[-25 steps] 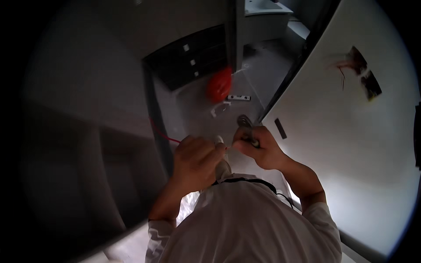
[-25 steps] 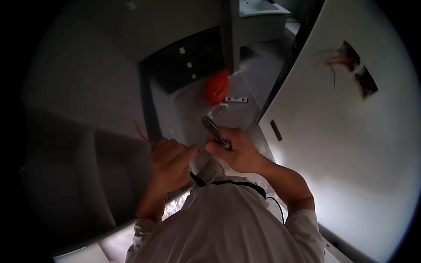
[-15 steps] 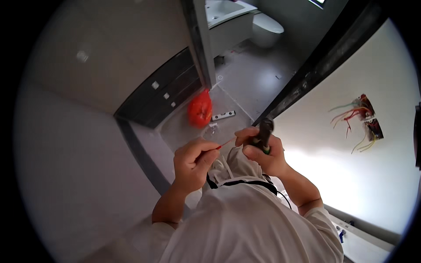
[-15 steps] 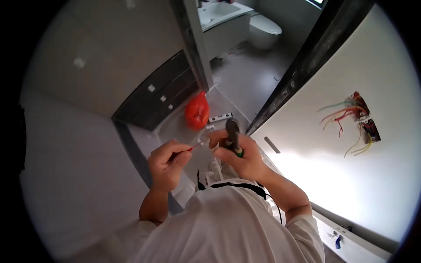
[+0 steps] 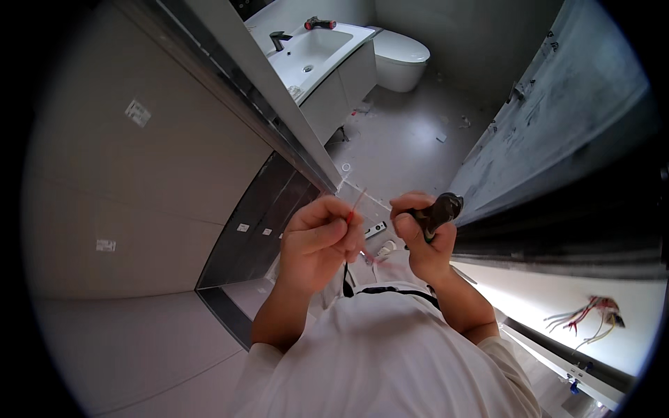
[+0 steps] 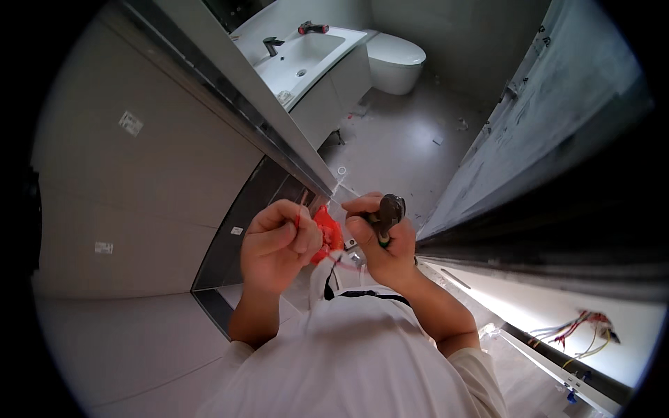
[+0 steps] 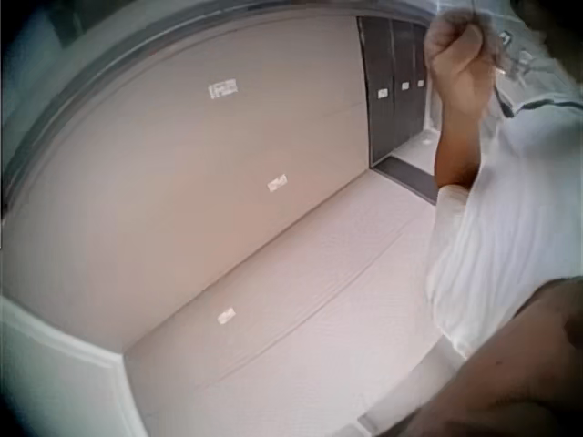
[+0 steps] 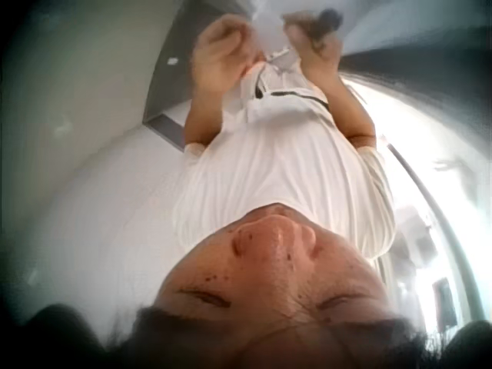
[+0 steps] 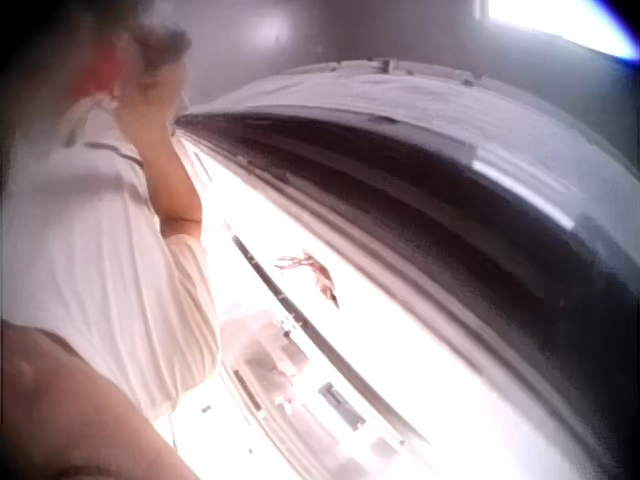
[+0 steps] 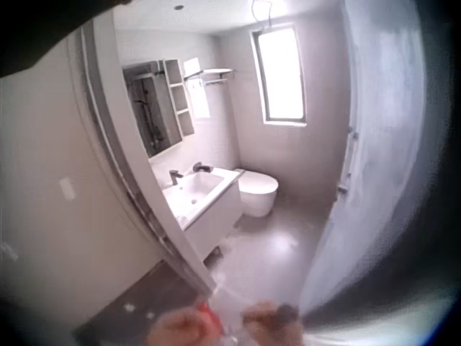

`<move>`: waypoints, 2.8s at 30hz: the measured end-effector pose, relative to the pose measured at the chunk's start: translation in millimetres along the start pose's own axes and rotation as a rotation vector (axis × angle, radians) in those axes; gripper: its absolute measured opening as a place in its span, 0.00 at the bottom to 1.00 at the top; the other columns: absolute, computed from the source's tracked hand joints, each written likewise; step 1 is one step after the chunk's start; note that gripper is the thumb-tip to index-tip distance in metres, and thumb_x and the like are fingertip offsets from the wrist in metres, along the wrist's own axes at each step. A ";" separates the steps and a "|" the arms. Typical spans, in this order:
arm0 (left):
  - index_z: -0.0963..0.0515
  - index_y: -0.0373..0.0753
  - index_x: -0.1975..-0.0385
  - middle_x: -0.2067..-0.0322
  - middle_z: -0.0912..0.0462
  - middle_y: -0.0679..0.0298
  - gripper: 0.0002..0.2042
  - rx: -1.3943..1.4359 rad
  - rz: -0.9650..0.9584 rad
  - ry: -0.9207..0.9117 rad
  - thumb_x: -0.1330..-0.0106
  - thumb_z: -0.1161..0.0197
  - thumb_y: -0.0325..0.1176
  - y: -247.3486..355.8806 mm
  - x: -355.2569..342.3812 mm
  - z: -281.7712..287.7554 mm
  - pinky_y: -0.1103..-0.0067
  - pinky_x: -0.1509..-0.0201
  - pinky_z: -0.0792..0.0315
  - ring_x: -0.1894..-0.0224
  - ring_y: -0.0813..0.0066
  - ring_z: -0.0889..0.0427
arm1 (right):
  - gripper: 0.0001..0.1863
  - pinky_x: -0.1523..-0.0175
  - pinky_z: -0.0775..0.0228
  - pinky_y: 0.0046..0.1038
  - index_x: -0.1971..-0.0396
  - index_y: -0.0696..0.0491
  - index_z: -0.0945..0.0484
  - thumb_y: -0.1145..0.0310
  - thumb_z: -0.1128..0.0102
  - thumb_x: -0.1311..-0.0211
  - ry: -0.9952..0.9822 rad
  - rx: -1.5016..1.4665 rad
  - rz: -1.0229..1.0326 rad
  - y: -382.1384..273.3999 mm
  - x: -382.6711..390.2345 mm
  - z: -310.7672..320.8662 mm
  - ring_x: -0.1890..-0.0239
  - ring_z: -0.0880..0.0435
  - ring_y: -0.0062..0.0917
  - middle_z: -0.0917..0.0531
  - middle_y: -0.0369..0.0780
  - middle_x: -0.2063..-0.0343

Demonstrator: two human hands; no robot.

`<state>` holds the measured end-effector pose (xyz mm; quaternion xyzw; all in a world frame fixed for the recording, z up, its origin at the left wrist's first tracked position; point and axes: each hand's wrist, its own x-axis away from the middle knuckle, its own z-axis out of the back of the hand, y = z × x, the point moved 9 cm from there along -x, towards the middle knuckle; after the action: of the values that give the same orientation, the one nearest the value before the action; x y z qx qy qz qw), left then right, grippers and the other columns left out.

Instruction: The person strips the insulation off a red electrical wire using pliers and then uses a power drill to secure the wire into a white electrical outlet. They then connect other wires to the outlet and tighten the connections.

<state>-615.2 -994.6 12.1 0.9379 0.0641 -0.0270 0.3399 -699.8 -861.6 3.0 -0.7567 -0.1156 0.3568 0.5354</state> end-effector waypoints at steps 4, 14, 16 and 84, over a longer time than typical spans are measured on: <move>0.23 0.33 0.50 0.63 0.18 0.54 0.09 0.027 -0.010 -0.091 0.26 0.40 0.26 12.6 -70.6 4.9 0.69 0.55 0.21 0.60 0.63 0.17 | 0.08 0.58 0.30 0.24 0.54 0.58 0.19 0.72 0.38 0.29 -0.041 0.192 -0.168 27.8 -32.6 18.3 0.65 0.21 0.22 0.17 0.39 0.64; 0.18 0.27 0.58 0.80 0.26 0.69 0.07 -0.398 -0.006 0.149 0.28 0.38 0.26 41.2 -242.4 54.8 0.86 0.78 0.47 0.81 0.86 0.37 | 0.11 0.57 0.27 0.24 0.54 0.60 0.18 0.67 0.40 0.25 0.214 0.069 -0.470 115.7 -88.8 76.8 0.64 0.19 0.20 0.15 0.37 0.67; 0.18 0.25 0.59 0.81 0.26 0.69 0.08 -0.452 -0.010 0.127 0.28 0.39 0.25 50.3 -273.8 73.9 0.86 0.79 0.48 0.84 0.87 0.40 | 0.15 0.57 0.27 0.24 0.53 0.59 0.19 0.61 0.42 0.23 0.269 0.037 -0.362 121.3 -125.8 93.1 0.63 0.19 0.20 0.16 0.37 0.66; 0.19 0.34 0.63 0.75 0.22 0.69 0.02 -1.042 -0.340 1.933 0.33 0.35 0.22 286.4 -480.7 309.5 0.82 0.72 0.34 0.75 0.84 0.28 | 0.05 0.67 0.38 0.21 0.68 0.55 0.24 0.74 0.39 0.31 -1.810 -0.398 -0.909 455.7 -675.9 -183.3 0.73 0.31 0.13 0.27 0.30 0.78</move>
<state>-1053.7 -1459.9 1.6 0.2856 0.4334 0.6996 0.4911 -1158.2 -1553.8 -91.0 -0.1644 -0.8074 0.5311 0.1975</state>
